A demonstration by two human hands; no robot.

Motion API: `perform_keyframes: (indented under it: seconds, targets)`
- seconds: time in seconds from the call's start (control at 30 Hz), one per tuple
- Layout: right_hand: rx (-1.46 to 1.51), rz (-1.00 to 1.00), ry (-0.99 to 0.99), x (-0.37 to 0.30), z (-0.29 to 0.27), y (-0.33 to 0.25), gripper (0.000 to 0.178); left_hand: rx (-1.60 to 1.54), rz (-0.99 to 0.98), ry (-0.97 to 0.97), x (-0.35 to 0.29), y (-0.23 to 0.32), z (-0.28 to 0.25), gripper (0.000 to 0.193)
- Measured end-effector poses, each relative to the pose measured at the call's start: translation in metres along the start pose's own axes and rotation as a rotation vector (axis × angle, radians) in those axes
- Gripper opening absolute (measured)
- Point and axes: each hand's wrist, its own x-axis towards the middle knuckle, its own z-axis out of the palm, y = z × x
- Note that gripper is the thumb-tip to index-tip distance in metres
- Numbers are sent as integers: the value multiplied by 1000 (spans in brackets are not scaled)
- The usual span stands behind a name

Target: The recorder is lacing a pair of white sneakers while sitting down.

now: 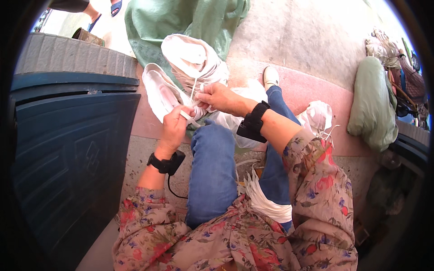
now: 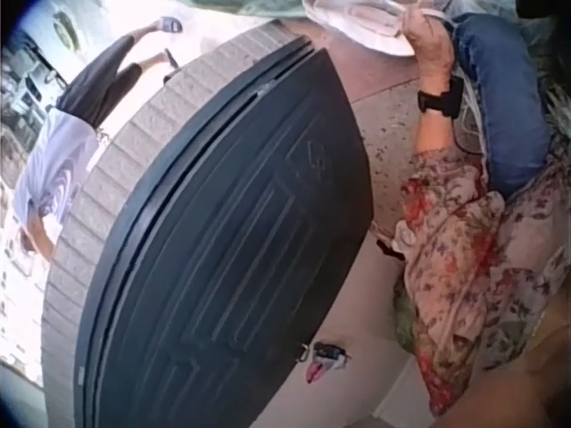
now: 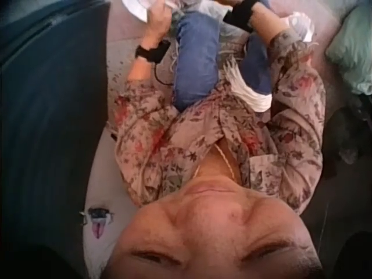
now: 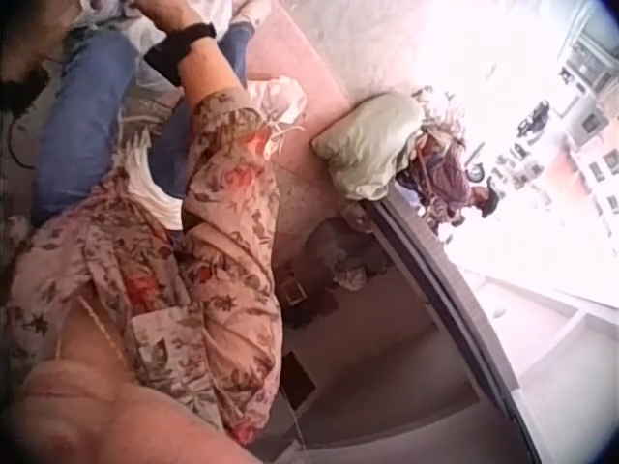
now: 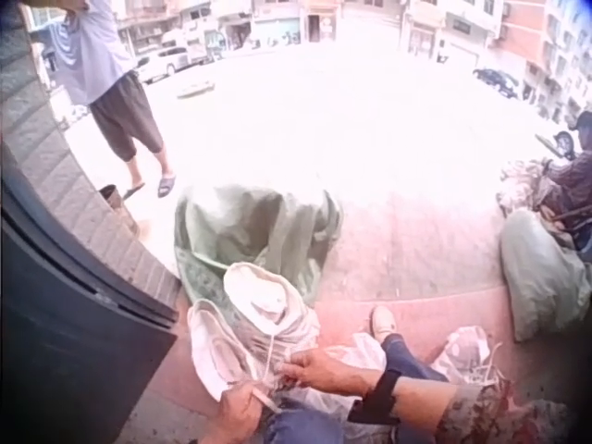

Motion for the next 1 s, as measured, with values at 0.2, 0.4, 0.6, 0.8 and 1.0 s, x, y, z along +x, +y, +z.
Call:
perform_keyframes:
  seconds: [0.2,0.4,0.6,0.8,1.0]
  targets:
    - [-126,83,-60,11,10,4,28,126,142,-123,-18,16,6,13]
    - [-77,37,-94,19,15,9,22,155,151,-174,-20,28,9,12]
    - [5,247,114,17,4,13,14,142,236,-151,-22,26,22,16]
    - [9,599,101,22,4,12,6,124,239,-234,-9,30,28,15]
    - [491,428,229,32,-10,38,5,155,219,-307,-6,37,20,18]
